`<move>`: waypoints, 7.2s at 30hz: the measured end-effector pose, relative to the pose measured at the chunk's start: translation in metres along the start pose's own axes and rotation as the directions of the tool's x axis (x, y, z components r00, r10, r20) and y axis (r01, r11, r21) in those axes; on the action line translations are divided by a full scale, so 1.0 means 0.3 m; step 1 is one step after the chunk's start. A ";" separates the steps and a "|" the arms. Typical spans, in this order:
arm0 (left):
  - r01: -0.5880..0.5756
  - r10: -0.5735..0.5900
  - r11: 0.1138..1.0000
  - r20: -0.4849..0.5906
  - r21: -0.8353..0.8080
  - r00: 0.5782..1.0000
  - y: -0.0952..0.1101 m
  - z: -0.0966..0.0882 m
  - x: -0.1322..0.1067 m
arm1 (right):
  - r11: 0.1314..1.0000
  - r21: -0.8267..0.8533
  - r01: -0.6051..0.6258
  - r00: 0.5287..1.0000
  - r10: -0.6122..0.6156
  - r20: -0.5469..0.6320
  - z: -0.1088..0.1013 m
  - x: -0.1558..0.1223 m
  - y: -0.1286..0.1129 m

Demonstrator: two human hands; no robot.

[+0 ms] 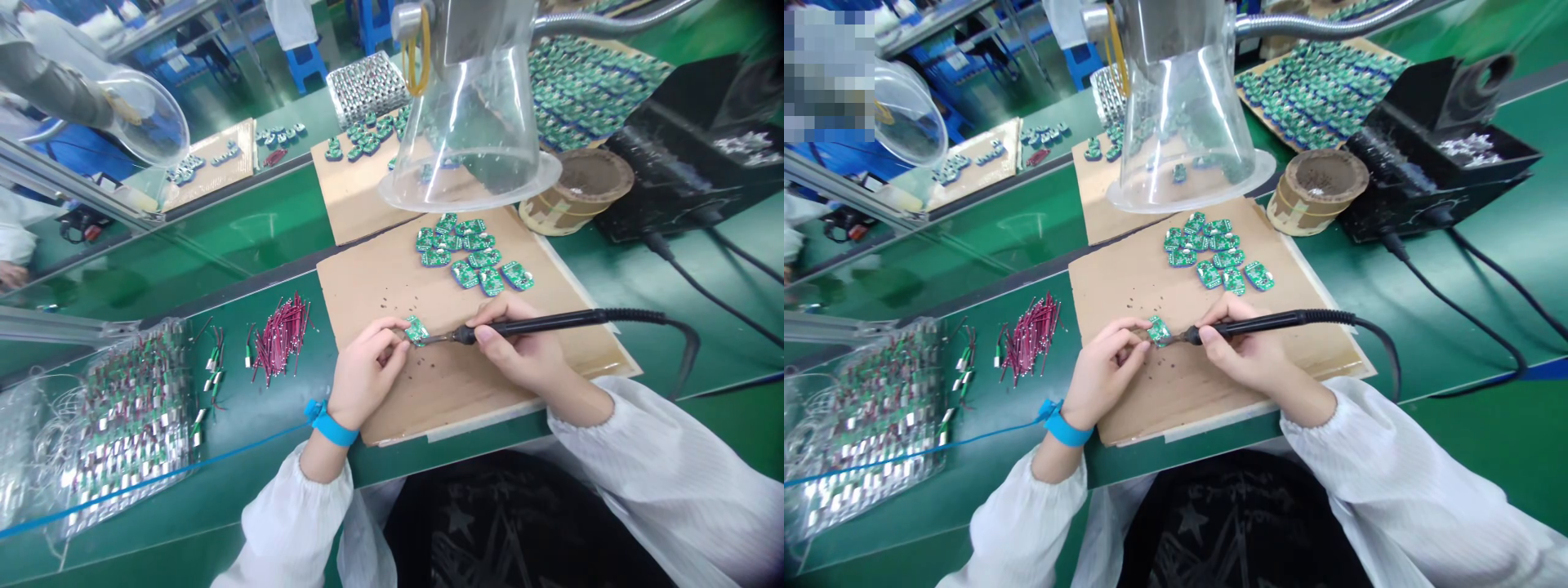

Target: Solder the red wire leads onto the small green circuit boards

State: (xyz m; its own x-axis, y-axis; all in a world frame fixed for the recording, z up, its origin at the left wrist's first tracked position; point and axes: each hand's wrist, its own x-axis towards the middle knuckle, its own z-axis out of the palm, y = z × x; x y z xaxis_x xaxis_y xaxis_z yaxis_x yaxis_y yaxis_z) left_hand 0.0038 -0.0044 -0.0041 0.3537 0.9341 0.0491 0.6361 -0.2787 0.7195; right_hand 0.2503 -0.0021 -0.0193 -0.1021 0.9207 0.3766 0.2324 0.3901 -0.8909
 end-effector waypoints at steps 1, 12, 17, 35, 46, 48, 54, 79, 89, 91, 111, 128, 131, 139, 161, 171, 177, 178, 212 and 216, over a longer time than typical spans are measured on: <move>-0.002 0.002 1.000 0.000 0.001 1.000 0.000 0.000 0.000 | 1.000 0.003 -0.002 1.000 0.002 -0.002 0.000 0.000 0.000; 0.008 -0.007 0.999 0.013 -0.039 1.000 0.000 -0.005 0.000 | 0.996 0.070 -0.049 0.999 0.050 -0.009 0.000 -0.002 -0.006; 0.015 -0.014 0.999 0.007 -0.051 1.000 0.000 -0.002 0.001 | 0.997 0.059 -0.048 0.999 0.047 0.021 0.004 0.000 -0.004; 0.013 -0.013 0.998 0.008 -0.064 1.000 -0.009 -0.007 0.003 | 0.981 0.149 -0.127 0.990 0.135 -0.044 0.011 -0.006 0.018; -0.022 0.027 0.993 0.040 -0.118 0.999 -0.029 -0.019 0.003 | 0.981 0.118 -0.154 0.985 0.142 0.102 0.032 0.003 -0.009; -0.016 0.022 0.992 0.044 -0.127 0.999 -0.029 -0.020 0.004 | 0.977 0.139 -0.164 0.985 0.155 0.069 0.031 0.002 -0.012; -0.010 0.018 0.992 0.061 -0.127 0.998 -0.029 -0.024 0.005 | 0.963 0.218 -0.157 0.980 0.179 -0.087 0.022 -0.001 -0.012; 0.020 -0.010 0.992 0.085 -0.121 0.996 -0.022 -0.030 0.000 | 0.982 0.147 -0.122 0.955 0.157 -0.250 0.033 -0.002 -0.013; 0.020 -0.010 0.993 0.086 -0.115 0.996 -0.019 -0.035 0.002 | 0.967 0.214 -0.136 0.940 0.195 -0.279 0.033 0.003 -0.013; 0.019 -0.009 0.993 0.084 -0.118 0.996 -0.020 -0.036 0.000 | 0.962 0.233 -0.144 0.935 0.210 -0.287 0.034 0.005 -0.010; 0.033 -0.022 0.991 0.089 -0.127 0.996 -0.023 -0.037 -0.001 | 0.949 0.272 -0.162 0.941 0.231 -0.246 0.029 0.009 0.001; 0.034 -0.021 0.991 0.103 -0.128 0.994 -0.026 -0.039 -0.003 | 0.956 0.235 -0.175 0.962 0.217 -0.165 0.024 0.012 0.011; 0.033 -0.020 0.992 0.103 -0.126 0.995 -0.028 -0.039 -0.002 | 0.960 0.218 -0.177 0.965 0.213 -0.151 0.022 0.012 0.013; 0.027 -0.014 0.993 0.107 -0.117 0.994 -0.028 -0.038 -0.002 | 0.963 0.230 -0.144 0.971 0.182 -0.153 0.025 0.010 0.014; -0.046 0.066 0.990 0.150 -0.134 0.987 -0.043 -0.051 -0.004 | 0.972 0.236 0.024 0.925 0.068 -0.374 0.030 0.014 0.013; -0.043 0.074 0.985 0.179 -0.169 0.981 -0.047 -0.058 -0.007 | 0.856 0.518 -0.007 0.921 0.207 -0.329 0.019 0.036 -0.010; -0.033 0.066 0.983 0.184 -0.179 0.981 -0.041 -0.060 -0.009 | 0.873 0.480 -0.089 0.971 0.183 -0.153 0.010 0.002 0.008; -0.030 0.063 0.984 0.186 -0.175 0.980 -0.039 -0.060 -0.009 | 0.876 0.472 -0.104 0.976 0.180 -0.120 0.008 -0.004 0.014; -0.056 0.080 0.989 0.177 -0.136 0.981 -0.052 -0.053 -0.009 | 0.951 0.296 -0.095 0.985 0.134 -0.113 0.009 -0.015 0.020; -0.052 0.074 0.991 0.179 -0.124 0.981 -0.050 -0.051 -0.008 | 0.969 0.229 -0.097 0.995 0.091 0.036 0.002 -0.028 0.015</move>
State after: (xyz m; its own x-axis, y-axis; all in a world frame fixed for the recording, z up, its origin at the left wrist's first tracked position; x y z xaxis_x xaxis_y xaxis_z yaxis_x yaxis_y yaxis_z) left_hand -0.0170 0.0008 -0.0045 0.5165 0.8560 -0.0224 0.5266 -0.2969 0.7966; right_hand 0.2517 -0.0080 -0.0266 -0.1153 0.9518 0.2844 0.0139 0.2878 -0.9576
